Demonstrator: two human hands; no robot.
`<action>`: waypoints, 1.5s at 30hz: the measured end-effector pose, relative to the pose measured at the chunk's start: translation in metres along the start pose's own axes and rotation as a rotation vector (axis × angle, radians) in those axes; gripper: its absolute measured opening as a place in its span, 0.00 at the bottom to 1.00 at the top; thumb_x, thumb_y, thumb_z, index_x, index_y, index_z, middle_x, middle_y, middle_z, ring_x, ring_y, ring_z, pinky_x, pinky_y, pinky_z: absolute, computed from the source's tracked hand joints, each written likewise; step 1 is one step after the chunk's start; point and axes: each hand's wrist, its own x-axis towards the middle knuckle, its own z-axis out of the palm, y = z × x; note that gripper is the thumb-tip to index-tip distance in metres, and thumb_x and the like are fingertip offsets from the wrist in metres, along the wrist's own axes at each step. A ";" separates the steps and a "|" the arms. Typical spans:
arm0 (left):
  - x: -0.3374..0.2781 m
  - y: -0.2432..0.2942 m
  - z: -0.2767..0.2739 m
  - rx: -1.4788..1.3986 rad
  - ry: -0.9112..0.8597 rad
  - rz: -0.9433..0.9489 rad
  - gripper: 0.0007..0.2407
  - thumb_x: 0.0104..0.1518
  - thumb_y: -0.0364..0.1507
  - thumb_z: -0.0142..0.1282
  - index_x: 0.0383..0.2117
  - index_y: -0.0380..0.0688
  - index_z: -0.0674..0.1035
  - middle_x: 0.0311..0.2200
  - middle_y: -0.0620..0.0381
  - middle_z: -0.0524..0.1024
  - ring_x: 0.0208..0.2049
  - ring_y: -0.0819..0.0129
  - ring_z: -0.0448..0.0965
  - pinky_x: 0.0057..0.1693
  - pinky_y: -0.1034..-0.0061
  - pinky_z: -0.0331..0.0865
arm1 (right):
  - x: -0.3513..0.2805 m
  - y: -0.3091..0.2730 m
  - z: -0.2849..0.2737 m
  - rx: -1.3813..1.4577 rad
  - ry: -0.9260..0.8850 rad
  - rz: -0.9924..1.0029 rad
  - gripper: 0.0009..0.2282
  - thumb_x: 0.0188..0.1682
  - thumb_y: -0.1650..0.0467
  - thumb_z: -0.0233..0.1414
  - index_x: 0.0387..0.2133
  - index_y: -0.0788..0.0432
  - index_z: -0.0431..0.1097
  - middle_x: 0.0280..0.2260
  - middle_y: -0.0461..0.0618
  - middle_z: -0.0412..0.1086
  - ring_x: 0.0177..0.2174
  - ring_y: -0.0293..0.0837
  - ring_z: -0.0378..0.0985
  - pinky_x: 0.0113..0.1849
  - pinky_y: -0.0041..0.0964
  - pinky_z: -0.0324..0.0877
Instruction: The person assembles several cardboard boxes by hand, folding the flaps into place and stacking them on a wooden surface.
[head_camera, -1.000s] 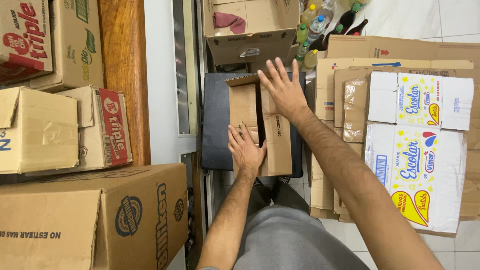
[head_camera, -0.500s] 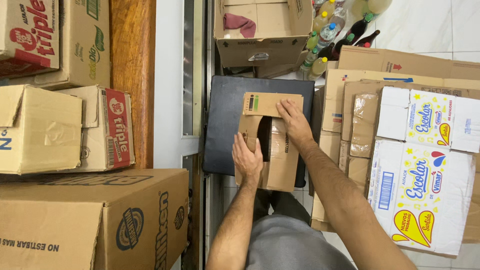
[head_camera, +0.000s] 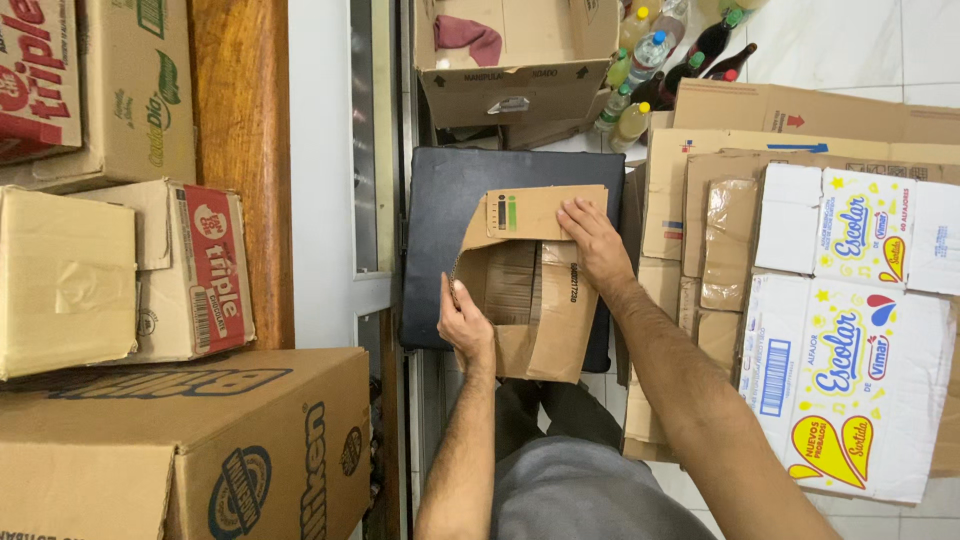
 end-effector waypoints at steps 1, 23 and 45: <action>0.000 -0.006 0.002 0.003 -0.004 -0.004 0.18 0.73 0.40 0.53 0.59 0.46 0.85 0.53 0.41 0.86 0.52 0.37 0.85 0.57 0.50 0.77 | -0.002 0.000 0.000 0.001 -0.004 0.004 0.19 0.64 0.75 0.43 0.66 0.55 0.72 0.64 0.51 0.71 0.66 0.58 0.69 0.70 0.55 0.58; -0.025 0.005 0.001 0.181 -0.170 0.249 0.26 0.59 0.47 0.67 0.61 0.49 0.84 0.63 0.43 0.76 0.59 0.37 0.80 0.60 0.46 0.75 | -0.008 -0.011 -0.010 -0.273 -0.295 -0.021 0.27 0.52 0.69 0.49 0.69 0.51 0.67 0.73 0.47 0.61 0.73 0.55 0.57 0.72 0.64 0.48; -0.043 0.066 -0.138 -0.448 -0.966 -0.390 0.43 0.61 0.44 0.66 0.81 0.47 0.55 0.80 0.33 0.50 0.80 0.34 0.44 0.79 0.43 0.42 | -0.105 -0.134 -0.094 1.308 -0.201 1.207 0.47 0.56 0.55 0.54 0.81 0.45 0.26 0.79 0.68 0.28 0.76 0.71 0.33 0.69 0.78 0.42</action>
